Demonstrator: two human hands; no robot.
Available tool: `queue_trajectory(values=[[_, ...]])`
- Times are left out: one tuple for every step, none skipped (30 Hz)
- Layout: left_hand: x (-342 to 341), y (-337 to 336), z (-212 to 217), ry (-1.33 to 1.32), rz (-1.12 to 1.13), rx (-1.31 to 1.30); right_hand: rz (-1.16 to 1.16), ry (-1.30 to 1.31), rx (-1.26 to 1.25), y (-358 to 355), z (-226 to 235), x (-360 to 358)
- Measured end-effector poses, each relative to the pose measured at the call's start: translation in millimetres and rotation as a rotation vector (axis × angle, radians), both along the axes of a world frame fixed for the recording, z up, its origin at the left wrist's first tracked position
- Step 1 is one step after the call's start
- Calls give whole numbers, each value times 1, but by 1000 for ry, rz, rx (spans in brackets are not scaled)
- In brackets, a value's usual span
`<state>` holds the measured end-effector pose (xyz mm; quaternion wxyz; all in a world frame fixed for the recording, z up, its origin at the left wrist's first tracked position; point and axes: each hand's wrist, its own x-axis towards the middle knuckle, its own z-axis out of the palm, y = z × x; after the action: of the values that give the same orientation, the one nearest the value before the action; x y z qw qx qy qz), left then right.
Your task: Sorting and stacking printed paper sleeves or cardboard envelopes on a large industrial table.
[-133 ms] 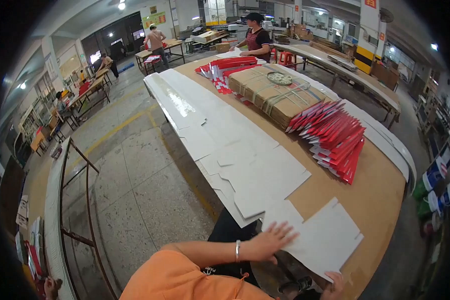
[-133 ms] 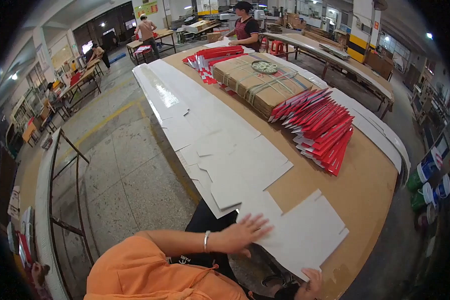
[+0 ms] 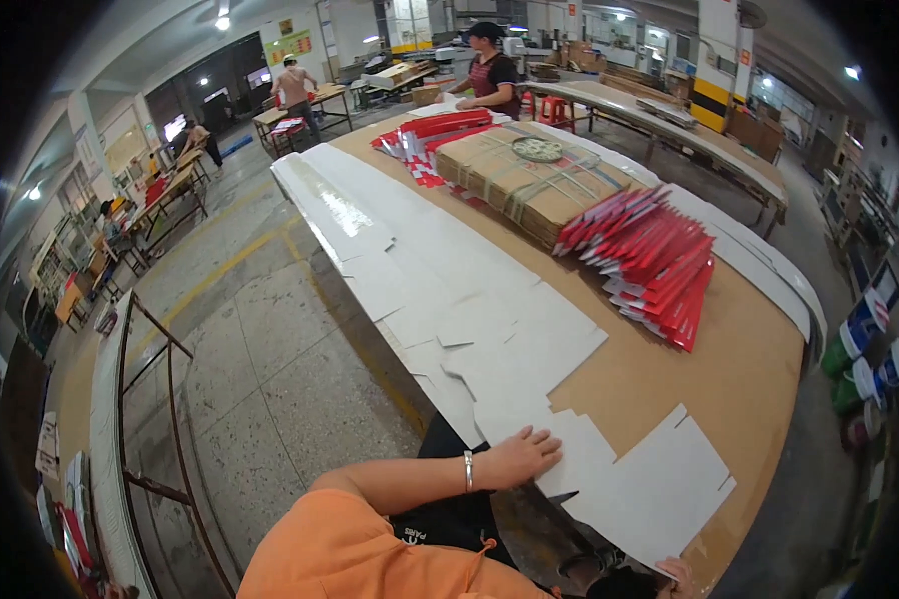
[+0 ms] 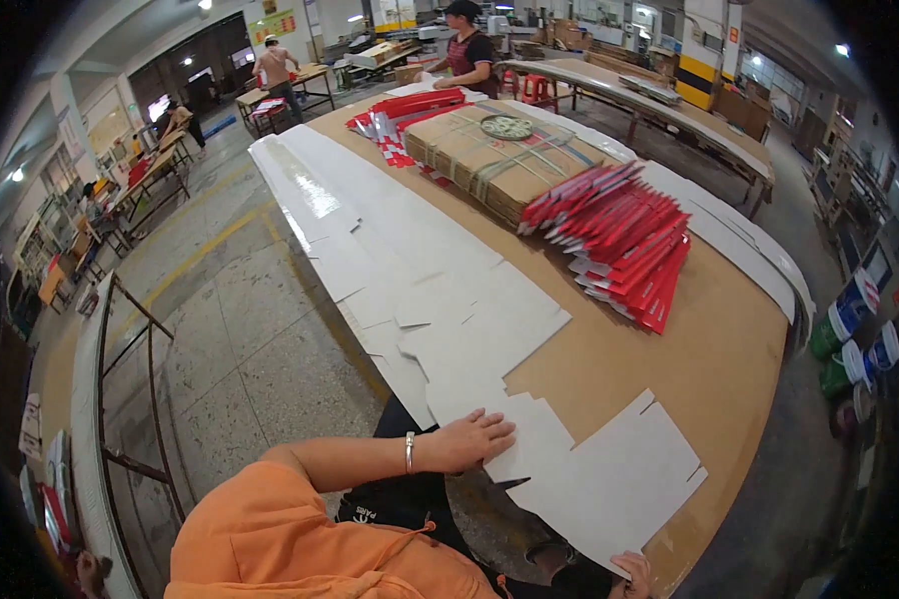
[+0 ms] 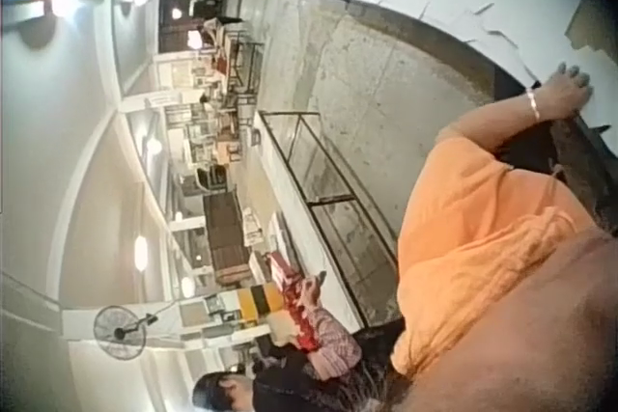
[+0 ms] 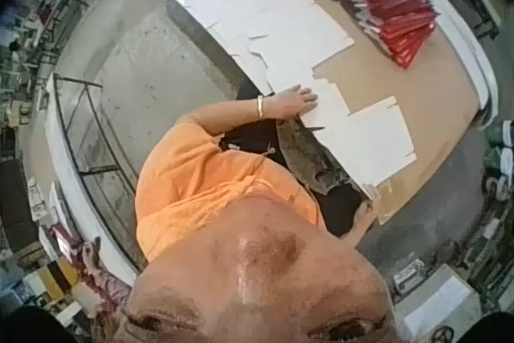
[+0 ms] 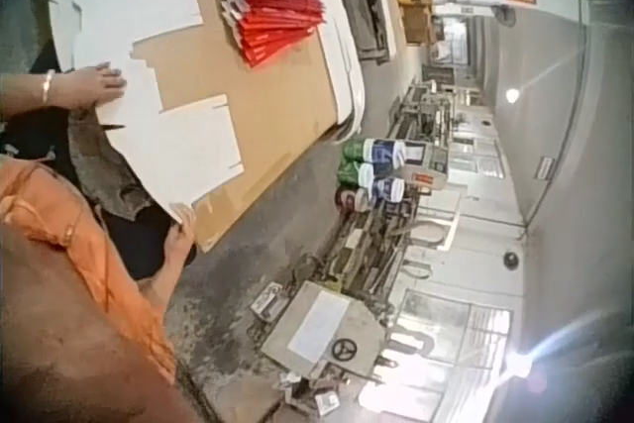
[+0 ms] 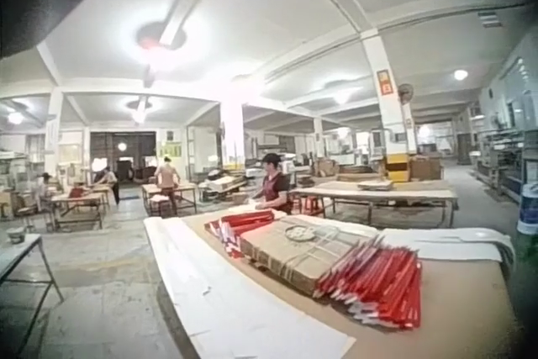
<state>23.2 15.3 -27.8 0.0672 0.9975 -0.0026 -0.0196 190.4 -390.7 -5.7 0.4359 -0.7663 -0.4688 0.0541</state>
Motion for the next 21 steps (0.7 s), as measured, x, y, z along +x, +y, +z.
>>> queue_trajectory(values=[[4,2,-10,-32,-46,-72,-11,9,-7,-14,1,-3],[12,0,-9,-25,-62,-80,-37,108,18,-26,3,-6],[20,-3,-9,-23,-98,-159,-63,205,45,-37,7,-10],[25,-8,-9,-19,-131,-239,-121,170,36,-48,13,-15],[31,-10,-6,-19,-143,-237,-133,169,40,-54,9,-16],[36,-14,-2,-67,-179,-386,-231,41,52,-63,2,-17],[41,-16,1,-113,-213,-535,-327,-88,63,-69,-4,-18],[43,-23,-2,-199,-199,-573,-334,-85,62,-69,-5,-22],[46,-30,-5,-194,-205,-574,-375,-222,47,-67,-8,-28],[49,-37,-7,-218,-139,-589,-415,-360,32,-65,-9,-35],[51,-46,-10,-242,-72,-602,-421,-357,30,-62,-9,-41],[54,-55,-17,-313,48,-597,-454,-328,8,-57,-7,-48],[58,-60,-23,-308,41,-598,-488,-299,-14,-55,-6,-51],[61,-70,-16,-294,158,-583,-499,-299,-21,-58,-8,-53],[65,-77,-13,-279,276,-566,-511,-265,-43,-61,-11,-55],[68,-79,-22,-280,278,-564,-511,-230,-55,-60,-14,-55],[70,-81,-38,-420,110,-454,-506,-231,-52,-59,-16,-56],[71,-86,-50,-555,-56,-339,-608,-107,-72,-58,-18,-58],[70,-94,-57,-555,-46,-338,-708,20,-96,-55,-20,-60],[68,-102,-60,-500,-199,-504,-691,21,-98,-49,-12,-64],[68,-106,-57,-447,-345,-664,-793,138,-87,-37,3,-67]])
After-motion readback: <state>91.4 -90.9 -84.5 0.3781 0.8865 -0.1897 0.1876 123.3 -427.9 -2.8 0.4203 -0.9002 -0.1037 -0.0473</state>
